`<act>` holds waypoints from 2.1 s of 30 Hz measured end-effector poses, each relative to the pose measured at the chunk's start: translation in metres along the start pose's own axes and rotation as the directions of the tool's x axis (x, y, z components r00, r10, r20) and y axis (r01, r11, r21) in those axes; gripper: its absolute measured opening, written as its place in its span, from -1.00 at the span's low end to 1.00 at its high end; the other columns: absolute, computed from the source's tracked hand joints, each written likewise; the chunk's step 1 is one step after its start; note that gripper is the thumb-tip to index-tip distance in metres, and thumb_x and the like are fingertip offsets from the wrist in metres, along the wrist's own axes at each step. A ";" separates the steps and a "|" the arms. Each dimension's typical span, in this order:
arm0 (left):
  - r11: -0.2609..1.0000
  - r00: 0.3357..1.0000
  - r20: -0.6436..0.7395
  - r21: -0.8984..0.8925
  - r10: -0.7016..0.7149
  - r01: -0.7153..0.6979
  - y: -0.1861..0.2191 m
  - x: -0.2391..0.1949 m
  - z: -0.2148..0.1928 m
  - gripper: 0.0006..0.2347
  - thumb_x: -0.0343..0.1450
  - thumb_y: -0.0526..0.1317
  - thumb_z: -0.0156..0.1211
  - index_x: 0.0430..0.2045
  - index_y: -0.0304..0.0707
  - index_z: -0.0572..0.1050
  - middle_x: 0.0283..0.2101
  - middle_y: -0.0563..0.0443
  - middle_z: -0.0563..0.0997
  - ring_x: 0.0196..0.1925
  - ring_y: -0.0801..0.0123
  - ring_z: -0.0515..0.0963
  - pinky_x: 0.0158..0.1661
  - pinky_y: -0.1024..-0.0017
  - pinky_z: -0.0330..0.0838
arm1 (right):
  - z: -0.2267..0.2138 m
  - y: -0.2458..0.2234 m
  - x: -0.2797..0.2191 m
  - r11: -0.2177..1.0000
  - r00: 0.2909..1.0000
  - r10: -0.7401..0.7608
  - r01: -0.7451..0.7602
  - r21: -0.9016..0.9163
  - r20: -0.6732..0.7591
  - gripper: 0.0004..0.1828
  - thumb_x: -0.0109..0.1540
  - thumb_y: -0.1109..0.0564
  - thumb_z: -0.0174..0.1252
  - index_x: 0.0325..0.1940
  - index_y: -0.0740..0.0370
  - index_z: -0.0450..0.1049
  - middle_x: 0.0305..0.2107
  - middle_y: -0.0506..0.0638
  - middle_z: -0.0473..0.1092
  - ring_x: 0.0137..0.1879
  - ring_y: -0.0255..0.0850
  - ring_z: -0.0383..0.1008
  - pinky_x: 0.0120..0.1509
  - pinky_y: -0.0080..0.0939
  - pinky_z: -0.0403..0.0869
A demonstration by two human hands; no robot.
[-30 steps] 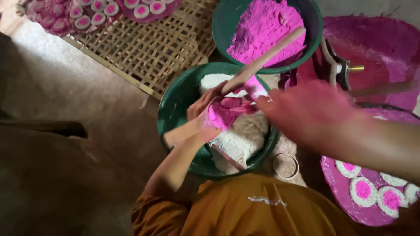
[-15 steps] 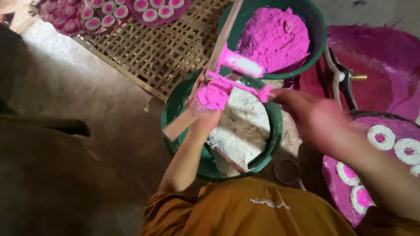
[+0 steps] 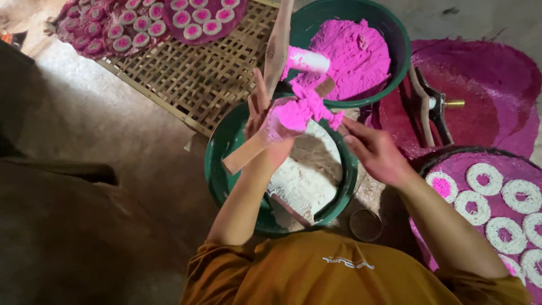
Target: The person uses a wooden press to form white and pink dough into ring-shaped cakes on a pink mat. They repeatedly scoop dough, press it, and arrange the finished cakes on trays. Finally, they place a tray of cakes into a steamer.
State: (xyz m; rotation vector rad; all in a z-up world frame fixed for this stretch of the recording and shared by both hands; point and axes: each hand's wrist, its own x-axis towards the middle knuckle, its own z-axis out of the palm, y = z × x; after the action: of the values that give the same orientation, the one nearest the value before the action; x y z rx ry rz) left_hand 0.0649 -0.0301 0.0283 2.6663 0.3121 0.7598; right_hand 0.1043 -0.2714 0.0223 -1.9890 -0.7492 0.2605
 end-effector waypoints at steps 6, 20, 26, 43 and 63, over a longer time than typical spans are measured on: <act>0.379 0.766 0.642 -0.707 -0.010 0.597 0.016 0.025 -0.022 -0.29 0.45 -0.03 0.22 0.49 -0.18 0.03 0.41 -0.26 0.25 0.14 0.04 0.50 0.10 0.19 0.47 | 0.040 0.016 -0.010 0.976 0.983 -0.185 0.184 -0.116 -0.001 -0.50 0.35 0.18 0.10 0.39 0.30 0.35 0.08 0.30 0.47 0.13 0.05 0.60 0.27 -0.06 0.51; 0.102 0.880 0.270 -0.937 -0.390 0.333 -0.134 -0.004 0.053 -0.83 0.28 -0.36 0.18 -0.29 -0.32 0.52 -0.33 0.10 0.52 -0.36 0.48 0.54 -0.36 0.51 0.46 | -0.025 0.023 0.064 0.916 0.973 0.162 -0.210 -0.342 -0.164 -0.49 0.38 0.10 0.00 0.44 0.07 0.37 -0.01 0.26 0.52 -0.10 0.15 0.59 0.05 0.11 0.55; -0.307 0.803 0.580 -0.746 0.139 0.591 -0.066 -0.026 0.021 -0.80 0.27 -0.31 0.19 -0.26 -0.29 0.46 -0.40 0.09 0.41 -0.51 0.53 0.33 -0.56 0.60 0.17 | -0.063 -0.005 0.136 0.890 0.948 -0.295 0.227 -0.395 -0.118 -0.25 0.48 -0.11 -0.04 0.65 0.16 -0.15 0.54 0.29 -0.01 0.58 0.23 0.11 0.52 0.33 0.24; 0.320 0.304 0.687 -0.623 0.660 0.713 0.069 -0.114 -0.027 -0.71 0.45 -0.36 0.14 0.09 -0.26 0.41 0.11 -0.08 0.52 0.11 0.32 0.59 0.15 0.36 0.48 | -0.070 -0.036 -0.177 0.712 0.722 -0.685 0.635 -0.299 -0.098 -0.55 0.28 -0.07 0.12 0.24 -0.09 0.27 0.17 0.36 0.37 -0.12 0.06 0.52 -0.24 -0.09 0.50; 0.772 0.867 0.369 -0.635 0.335 -0.028 0.263 -0.216 0.055 -0.24 0.22 -0.21 0.54 0.29 -0.32 0.18 0.25 -0.38 0.33 0.28 -0.03 0.35 0.21 0.17 0.39 | -0.163 0.085 -0.413 0.718 0.973 0.130 -0.226 0.659 0.192 -0.23 0.17 0.01 0.28 0.38 0.40 0.22 0.10 0.20 0.36 0.26 -0.03 0.35 0.37 -0.02 0.31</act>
State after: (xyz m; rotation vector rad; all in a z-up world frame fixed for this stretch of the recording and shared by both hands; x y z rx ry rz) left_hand -0.0550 -0.3503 -0.0143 2.1522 -0.2984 0.1808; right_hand -0.1111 -0.6671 -0.0151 -1.3358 -0.4401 0.6887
